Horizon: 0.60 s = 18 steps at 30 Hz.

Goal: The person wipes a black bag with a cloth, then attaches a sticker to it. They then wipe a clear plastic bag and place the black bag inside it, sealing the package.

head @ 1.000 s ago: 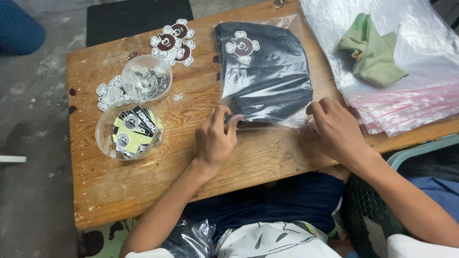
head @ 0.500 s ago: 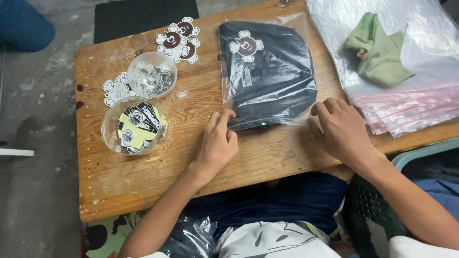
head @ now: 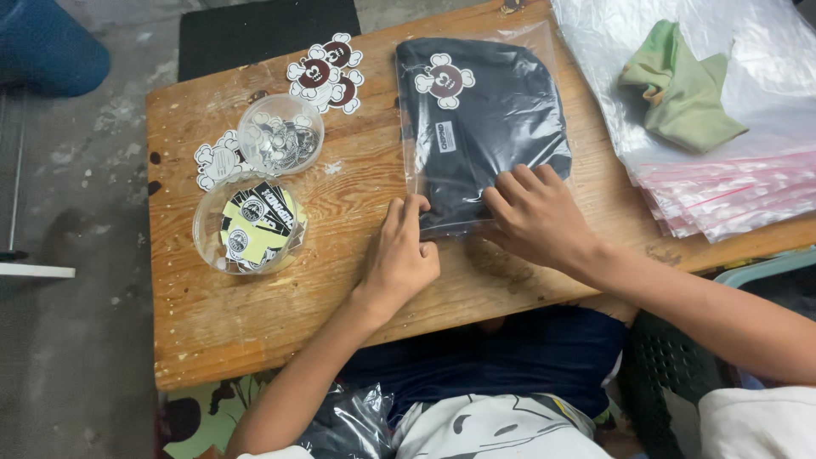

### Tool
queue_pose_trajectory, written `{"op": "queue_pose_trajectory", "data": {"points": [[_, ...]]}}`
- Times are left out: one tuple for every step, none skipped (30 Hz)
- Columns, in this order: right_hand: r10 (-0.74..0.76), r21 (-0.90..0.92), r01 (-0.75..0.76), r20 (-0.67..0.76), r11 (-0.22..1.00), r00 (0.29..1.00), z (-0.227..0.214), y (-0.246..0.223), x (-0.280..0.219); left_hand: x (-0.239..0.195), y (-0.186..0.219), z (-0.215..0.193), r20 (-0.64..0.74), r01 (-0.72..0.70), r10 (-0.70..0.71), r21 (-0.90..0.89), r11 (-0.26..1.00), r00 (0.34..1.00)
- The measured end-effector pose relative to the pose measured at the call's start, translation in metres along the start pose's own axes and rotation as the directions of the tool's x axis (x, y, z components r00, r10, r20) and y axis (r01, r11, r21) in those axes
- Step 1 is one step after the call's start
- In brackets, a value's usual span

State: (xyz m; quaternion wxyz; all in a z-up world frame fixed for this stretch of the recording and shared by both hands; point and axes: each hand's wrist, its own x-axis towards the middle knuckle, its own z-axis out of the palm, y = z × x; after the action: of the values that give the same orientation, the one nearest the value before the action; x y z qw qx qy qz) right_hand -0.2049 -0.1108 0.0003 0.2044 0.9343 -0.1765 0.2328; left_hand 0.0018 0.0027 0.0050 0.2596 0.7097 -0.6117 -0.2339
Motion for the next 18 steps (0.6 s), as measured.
{"op": "queue_pose_trajectory", "data": {"points": [[0.023, 0.033, -0.024, 0.029, 0.999, 0.999, -0.001, -0.001, 0.001, 0.0, 0.004, -0.003, 0.03, 0.024, -0.024, 0.018, 1.0, 0.999], [0.045, 0.065, -0.049, 0.059, 0.997, 0.997, -0.001, -0.003, 0.001, 0.0, 0.008, -0.005, 0.059, 0.047, -0.049, 0.036, 0.998, 0.997], [0.044, 0.062, -0.048, 0.06, 0.997, 0.997, 0.0, -0.002, 0.0, 0.001, 0.008, -0.004, 0.059, 0.045, -0.047, 0.034, 0.998, 0.997], [0.05, 0.077, -0.057, 0.095, 0.995, 0.994, 0.001, -0.002, -0.001, 0.001, 0.007, -0.003, 0.022, -0.009, 0.007, 0.092, 0.996, 1.0], [0.056, 0.092, -0.068, 0.13, 0.993, 0.99, 0.002, -0.002, -0.003, 0.002, 0.007, -0.002, -0.01, -0.06, 0.063, 0.151, 0.987, 0.998], [0.056, 0.09, -0.068, 0.133, 0.994, 0.99, 0.012, -0.001, -0.011, 0.003, 0.001, 0.002, -0.01, -0.063, 0.065, 0.148, 0.987, 0.998], [0.034, 0.128, -0.052, 0.132, 0.99, 0.991, 0.023, 0.001, -0.018, 0.005, -0.004, 0.007, -0.013, -0.075, 0.078, 0.175, 0.982, 0.997], [0.013, 0.166, -0.035, 0.131, 0.986, 0.991, 0.033, 0.003, -0.025, 0.006, -0.01, 0.011, -0.016, -0.087, 0.092, 0.201, 0.976, 0.996], [0.011, 0.164, -0.033, 0.131, 0.986, 0.991, 0.032, 0.001, -0.024, 0.008, -0.014, 0.017, -0.018, -0.088, 0.093, 0.2, 0.976, 0.995], [0.003, 0.194, -0.029, 0.13, 0.981, 0.992, 0.032, -0.001, -0.023, 0.009, -0.017, 0.022, -0.027, -0.07, 0.078, 0.228, 0.971, 0.997], [-0.005, 0.226, -0.024, 0.128, 0.974, 0.992, 0.032, -0.004, -0.022, 0.01, -0.022, 0.027, -0.036, -0.049, 0.061, 0.256, 0.965, 0.998], [-0.007, 0.227, -0.022, 0.127, 0.974, 0.992, 0.028, -0.004, -0.02, 0.01, -0.02, 0.028, -0.038, -0.047, 0.059, 0.256, 0.966, 0.998], [-0.024, 0.205, 0.002, 0.109, 0.979, 0.994, 0.024, -0.004, -0.018, 0.009, -0.018, 0.029, -0.071, -0.071, 0.093, 0.27, 0.96, 0.993], [-0.042, 0.182, 0.025, 0.092, 0.983, 0.995, 0.02, -0.005, -0.016, 0.008, -0.017, 0.03, -0.103, -0.093, 0.127, 0.285, 0.954, 0.987], [-0.045, 0.186, 0.027, 0.092, 0.982, 0.995, 0.016, -0.005, -0.016, 0.007, -0.016, 0.028, -0.103, -0.089, 0.123, 0.285, 0.954, 0.987], [-0.058, 0.18, 0.027, 0.172, 0.983, 0.983, 0.012, -0.005, -0.016, 0.006, -0.015, 0.026, -0.054, -0.084, 0.103, 0.285, 0.955, 0.993], [-0.071, 0.171, 0.028, 0.248, 0.985, 0.966, 0.009, -0.003, -0.015, 0.007, -0.013, 0.024, -0.008, -0.08, 0.086, 0.287, 0.955, 0.996], [-0.074, 0.173, 0.031, 0.246, 0.984, 0.966, 0.005, -0.002, -0.015, 0.006, -0.012, 0.021, -0.011, -0.077, 0.084, 0.287, 0.955, 0.996]]}}
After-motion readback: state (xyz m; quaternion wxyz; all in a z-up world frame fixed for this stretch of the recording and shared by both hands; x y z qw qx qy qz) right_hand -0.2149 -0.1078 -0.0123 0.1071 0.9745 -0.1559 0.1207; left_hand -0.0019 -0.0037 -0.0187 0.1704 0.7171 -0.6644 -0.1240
